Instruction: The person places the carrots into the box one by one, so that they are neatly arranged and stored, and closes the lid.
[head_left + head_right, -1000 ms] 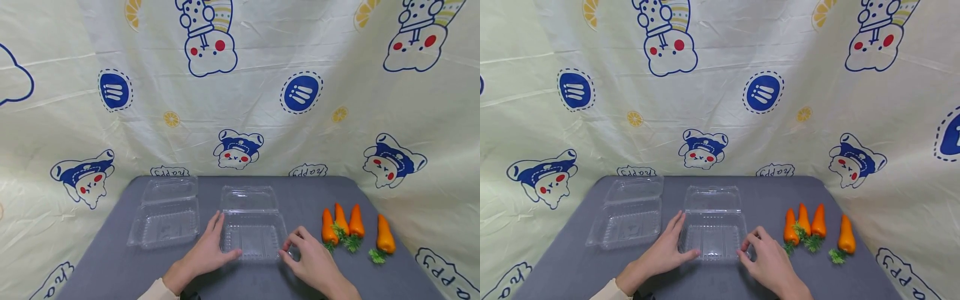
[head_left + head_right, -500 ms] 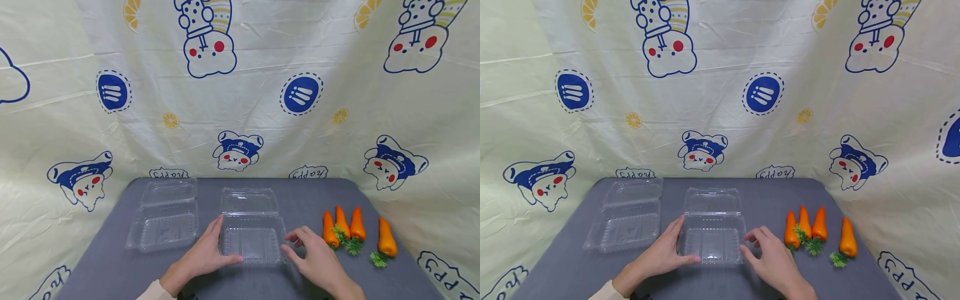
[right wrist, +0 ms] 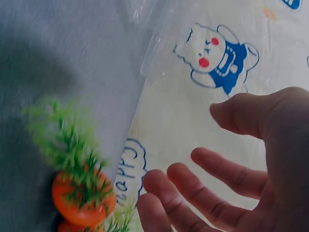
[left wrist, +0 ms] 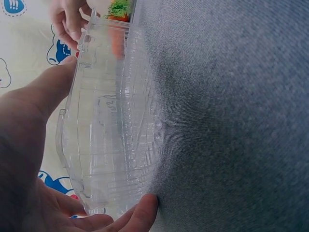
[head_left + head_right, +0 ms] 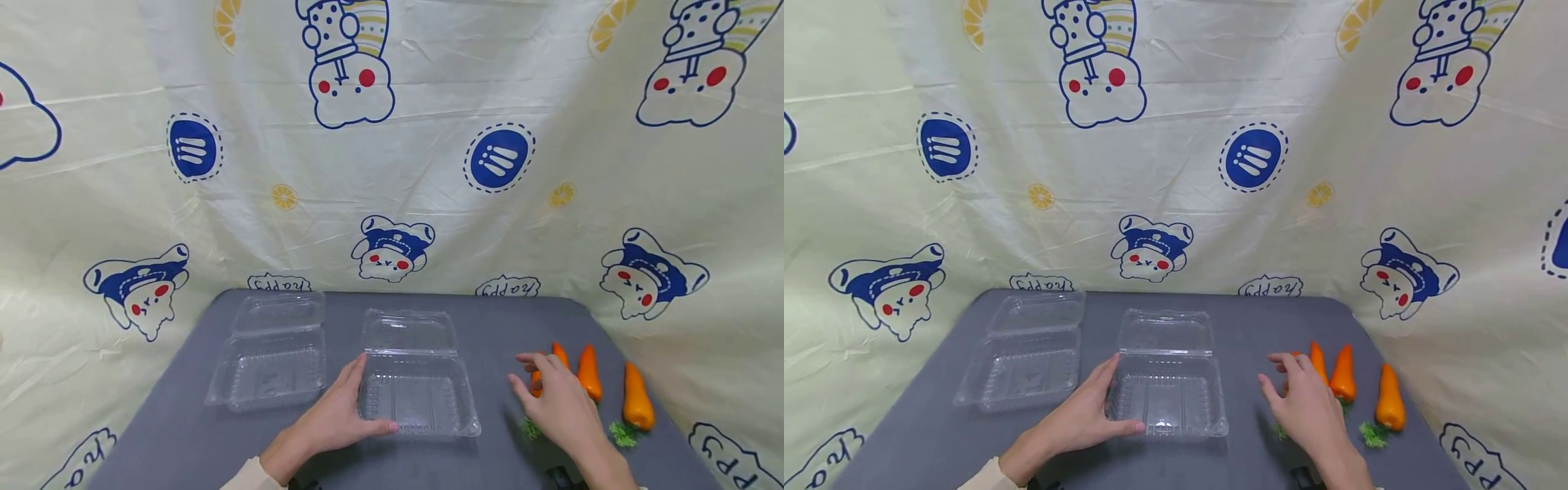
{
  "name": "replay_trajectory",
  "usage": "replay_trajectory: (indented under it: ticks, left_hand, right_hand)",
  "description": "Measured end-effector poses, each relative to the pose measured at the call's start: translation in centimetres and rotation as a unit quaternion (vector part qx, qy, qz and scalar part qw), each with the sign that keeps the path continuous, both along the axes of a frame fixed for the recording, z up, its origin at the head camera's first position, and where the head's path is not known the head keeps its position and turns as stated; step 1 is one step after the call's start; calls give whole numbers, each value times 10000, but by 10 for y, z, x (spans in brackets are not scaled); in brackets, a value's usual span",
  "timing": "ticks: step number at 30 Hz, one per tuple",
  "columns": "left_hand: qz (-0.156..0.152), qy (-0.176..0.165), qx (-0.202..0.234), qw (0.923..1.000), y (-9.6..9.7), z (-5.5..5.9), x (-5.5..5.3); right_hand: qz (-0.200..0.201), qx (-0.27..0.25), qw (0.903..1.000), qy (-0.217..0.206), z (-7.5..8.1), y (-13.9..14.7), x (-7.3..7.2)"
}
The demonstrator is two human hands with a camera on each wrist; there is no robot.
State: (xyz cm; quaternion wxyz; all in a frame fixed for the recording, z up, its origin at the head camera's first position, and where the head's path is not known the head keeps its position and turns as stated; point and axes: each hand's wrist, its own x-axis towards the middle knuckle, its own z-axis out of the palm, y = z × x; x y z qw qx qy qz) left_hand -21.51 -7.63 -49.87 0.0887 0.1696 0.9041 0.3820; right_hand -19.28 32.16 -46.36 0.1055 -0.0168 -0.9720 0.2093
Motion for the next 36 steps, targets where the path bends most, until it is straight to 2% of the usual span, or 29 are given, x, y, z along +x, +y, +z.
replay_trajectory:
  ticks: [5,11,16,25,36]
  left_hand:
    - [-17,1,-31,10000,0,1,0]
    - [-37,-18,-35,10000,-1,-1,-1]
    - [-32,10,-46,10000,-1,-1,-1]
    - [45,-21,-66,10000,-1,-1,0]
    - [40,-74,-52,10000,0,0,0]
  right_hand:
    - [-262,55,9986,-461,0,18,-6]
    - [-330,1,9959,-841,-2,36,-10]
    - [-350,17,9954,-887,-5,43,-14]
    - [-207,470,9934,-1021,-10,46,-24]
    - [30,468,9933,-1052,-14,46,-29]
